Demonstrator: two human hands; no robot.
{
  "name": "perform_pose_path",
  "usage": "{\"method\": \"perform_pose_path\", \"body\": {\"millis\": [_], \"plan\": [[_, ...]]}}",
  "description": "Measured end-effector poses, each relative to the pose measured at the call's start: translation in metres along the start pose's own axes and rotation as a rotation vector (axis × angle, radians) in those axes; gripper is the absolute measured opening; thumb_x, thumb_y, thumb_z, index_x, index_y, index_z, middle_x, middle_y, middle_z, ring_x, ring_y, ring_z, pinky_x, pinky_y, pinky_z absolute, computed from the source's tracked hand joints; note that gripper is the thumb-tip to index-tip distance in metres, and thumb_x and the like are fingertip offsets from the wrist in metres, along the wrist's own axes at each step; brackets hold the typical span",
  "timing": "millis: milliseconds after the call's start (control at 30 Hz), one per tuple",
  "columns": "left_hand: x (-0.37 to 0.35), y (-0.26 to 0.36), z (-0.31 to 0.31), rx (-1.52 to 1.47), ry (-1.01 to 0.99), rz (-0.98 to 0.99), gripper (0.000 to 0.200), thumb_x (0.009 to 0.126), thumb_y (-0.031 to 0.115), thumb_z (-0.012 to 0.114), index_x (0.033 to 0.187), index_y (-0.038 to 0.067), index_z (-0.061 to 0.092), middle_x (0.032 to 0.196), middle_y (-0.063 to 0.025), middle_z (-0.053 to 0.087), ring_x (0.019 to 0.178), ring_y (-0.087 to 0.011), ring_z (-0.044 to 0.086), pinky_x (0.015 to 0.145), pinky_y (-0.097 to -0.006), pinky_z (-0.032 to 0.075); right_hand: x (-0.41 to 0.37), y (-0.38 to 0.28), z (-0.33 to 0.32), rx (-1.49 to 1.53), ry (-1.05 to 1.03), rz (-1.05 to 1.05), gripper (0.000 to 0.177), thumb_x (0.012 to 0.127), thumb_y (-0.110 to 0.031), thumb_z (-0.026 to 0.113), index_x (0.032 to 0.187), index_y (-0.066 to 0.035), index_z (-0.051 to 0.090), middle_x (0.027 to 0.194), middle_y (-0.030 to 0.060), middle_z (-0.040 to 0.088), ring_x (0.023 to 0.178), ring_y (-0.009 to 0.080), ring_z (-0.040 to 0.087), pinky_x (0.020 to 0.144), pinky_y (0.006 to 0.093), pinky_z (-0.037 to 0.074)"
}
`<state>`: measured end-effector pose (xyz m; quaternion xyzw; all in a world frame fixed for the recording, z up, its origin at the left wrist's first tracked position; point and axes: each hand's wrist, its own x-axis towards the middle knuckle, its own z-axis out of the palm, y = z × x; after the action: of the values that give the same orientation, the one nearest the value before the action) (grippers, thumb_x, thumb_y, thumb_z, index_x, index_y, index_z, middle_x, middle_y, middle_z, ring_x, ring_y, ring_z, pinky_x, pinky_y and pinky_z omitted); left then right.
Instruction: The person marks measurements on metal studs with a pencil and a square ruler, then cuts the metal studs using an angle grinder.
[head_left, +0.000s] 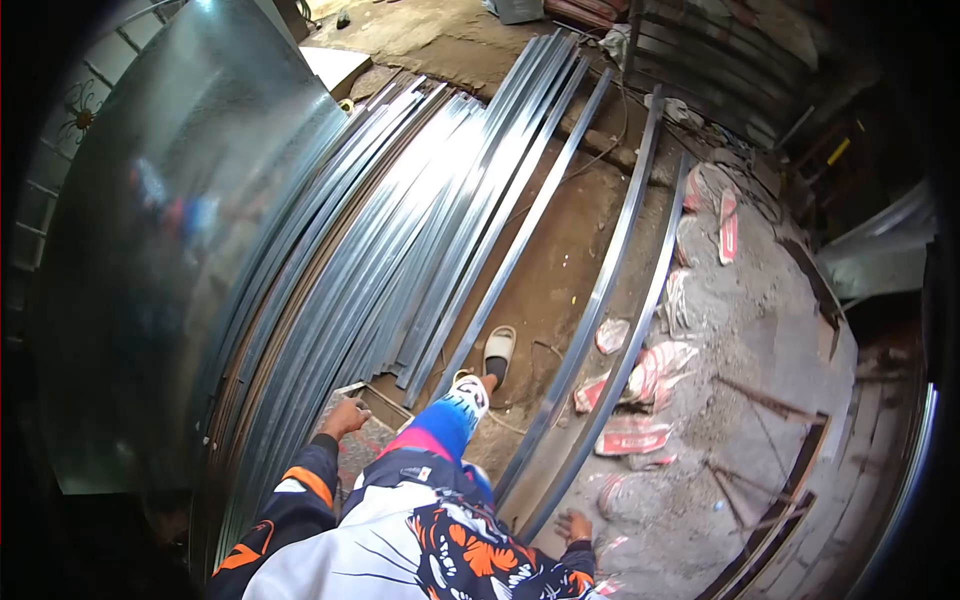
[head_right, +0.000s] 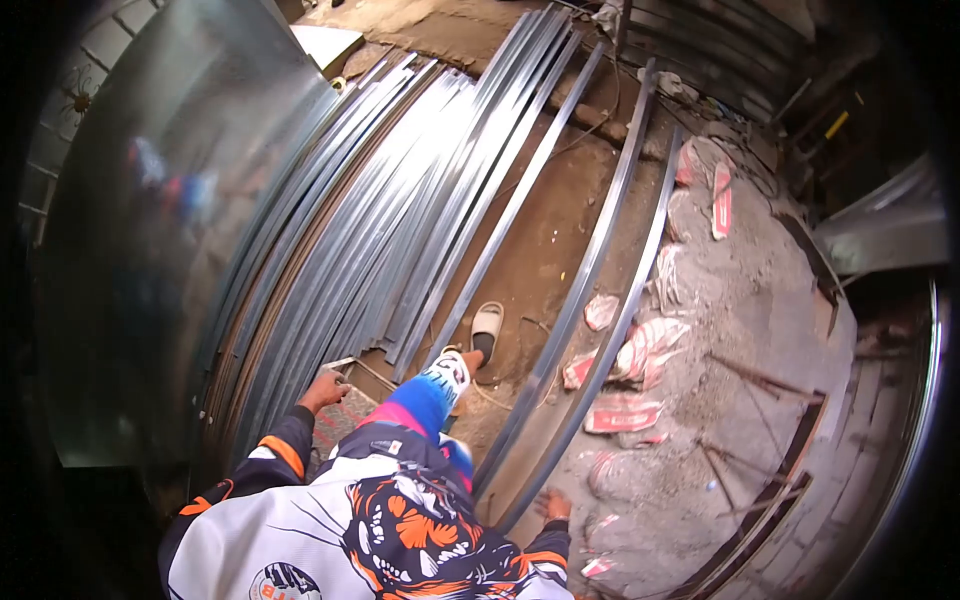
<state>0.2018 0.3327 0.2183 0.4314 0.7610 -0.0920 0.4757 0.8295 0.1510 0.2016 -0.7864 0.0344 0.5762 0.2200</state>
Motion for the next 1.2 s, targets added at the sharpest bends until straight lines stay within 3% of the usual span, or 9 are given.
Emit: {"method": "perform_pose_path", "body": {"millis": [133,300,633,667,733,933,967,1000,1200], "plan": [[0.032,0.087,-0.041,-0.088,0.02,0.016,0.036,0.086,0.031,0.071,0.111,0.005,0.073,0.107,-0.0222,0.073,0.105,-0.0351,0.07,0.091,-0.0438,0.053,0.056,-0.212,-0.016,-0.186,0.096,-0.549,0.035,0.097,-0.021,0.058,0.128,-0.004,0.062,0.102,0.0116,0.071,0.081,0.0235,0.071,0.065,0.0371,0.06],[0.051,0.17,-0.094,-0.154,0.202,0.173,0.032,0.089,0.029,0.071,0.108,0.003,0.072,0.105,-0.0185,0.075,0.101,-0.0348,0.07,0.09,-0.0422,0.053,0.043,-0.394,0.024,-0.103,0.055,-0.624,0.039,0.099,-0.021,0.053,0.133,-0.001,0.058,0.106,0.0131,0.072,0.086,0.0203,0.072,0.063,0.029,0.055],[0.047,0.126,-0.089,-0.418,0.296,-0.054,0.037,0.087,0.035,0.071,0.11,0.006,0.072,0.11,-0.0188,0.074,0.106,-0.0355,0.069,0.092,-0.0435,0.053,0.075,-0.317,0.091,-0.263,-0.053,-0.222,0.025,0.094,-0.023,0.056,0.112,-0.007,0.061,0.099,0.0129,0.072,0.078,0.0303,0.073,0.053,0.0392,0.056],[0.043,0.118,-0.08,-0.428,0.311,-0.052,0.037,0.087,0.035,0.071,0.11,0.006,0.072,0.111,-0.0196,0.073,0.107,-0.0365,0.068,0.094,-0.0437,0.052,0.108,-0.308,0.071,-0.143,-0.281,0.013,0.031,0.093,-0.014,0.059,0.121,-0.001,0.059,0.094,0.0163,0.072,0.07,0.0287,0.073,0.052,0.0416,0.059],[0.019,0.117,-0.068,-0.484,0.314,-0.113,0.038,0.087,0.034,0.07,0.11,0.004,0.072,0.113,-0.0213,0.073,0.109,-0.038,0.067,0.095,-0.0434,0.052,0.098,-0.311,0.074,-0.685,-0.223,-0.285,0.028,0.093,-0.014,0.056,0.118,-0.002,0.061,0.094,0.0175,0.073,0.071,0.0307,0.073,0.054,0.0438,0.059],[-0.035,0.131,-0.018,-0.681,0.26,-0.394,0.038,0.088,0.033,0.068,0.11,0.002,0.073,0.111,-0.0216,0.074,0.108,-0.0353,0.069,0.095,-0.0423,0.052,0.041,-0.43,0.112,-0.742,-0.192,-0.266,0.027,0.094,-0.017,0.056,0.116,-0.004,0.065,0.094,0.0146,0.074,0.071,0.0283,0.073,0.054,0.0412,0.059],[-0.026,0.123,0.005,-0.777,0.226,-0.465,0.038,0.087,0.034,0.069,0.107,0.002,0.074,0.107,-0.0214,0.074,0.106,-0.0352,0.07,0.094,-0.0414,0.053,0.087,-0.443,0.102,-0.496,-0.18,-0.108,0.03,0.094,-0.02,0.058,0.12,-0.006,0.063,0.096,0.0133,0.074,0.07,0.028,0.072,0.053,0.0394,0.058],[-0.021,0.121,0.021,-0.792,0.235,-0.475,0.038,0.087,0.034,0.069,0.107,0.002,0.074,0.107,-0.0214,0.074,0.106,-0.0352,0.07,0.094,-0.0414,0.053,0.103,-0.47,0.104,-0.596,-0.188,-0.108,0.042,0.098,-0.022,0.056,0.138,-0.01,0.055,0.116,0.0157,0.072,0.092,0.0337,0.073,0.071,0.0486,0.06],[-0.015,0.192,0.009,-0.704,0.32,-0.537,0.034,0.085,0.034,0.07,0.106,0.006,0.076,0.104,-0.0169,0.075,0.101,-0.0319,0.071,0.091,-0.0401,0.053,0.11,-0.623,0.176,-0.543,-0.196,-0.335,0.033,0.096,-0.028,0.058,0.121,-0.006,0.059,0.096,0.0123,0.073,0.073,0.0246,0.072,0.053,0.0346,0.055]]}}
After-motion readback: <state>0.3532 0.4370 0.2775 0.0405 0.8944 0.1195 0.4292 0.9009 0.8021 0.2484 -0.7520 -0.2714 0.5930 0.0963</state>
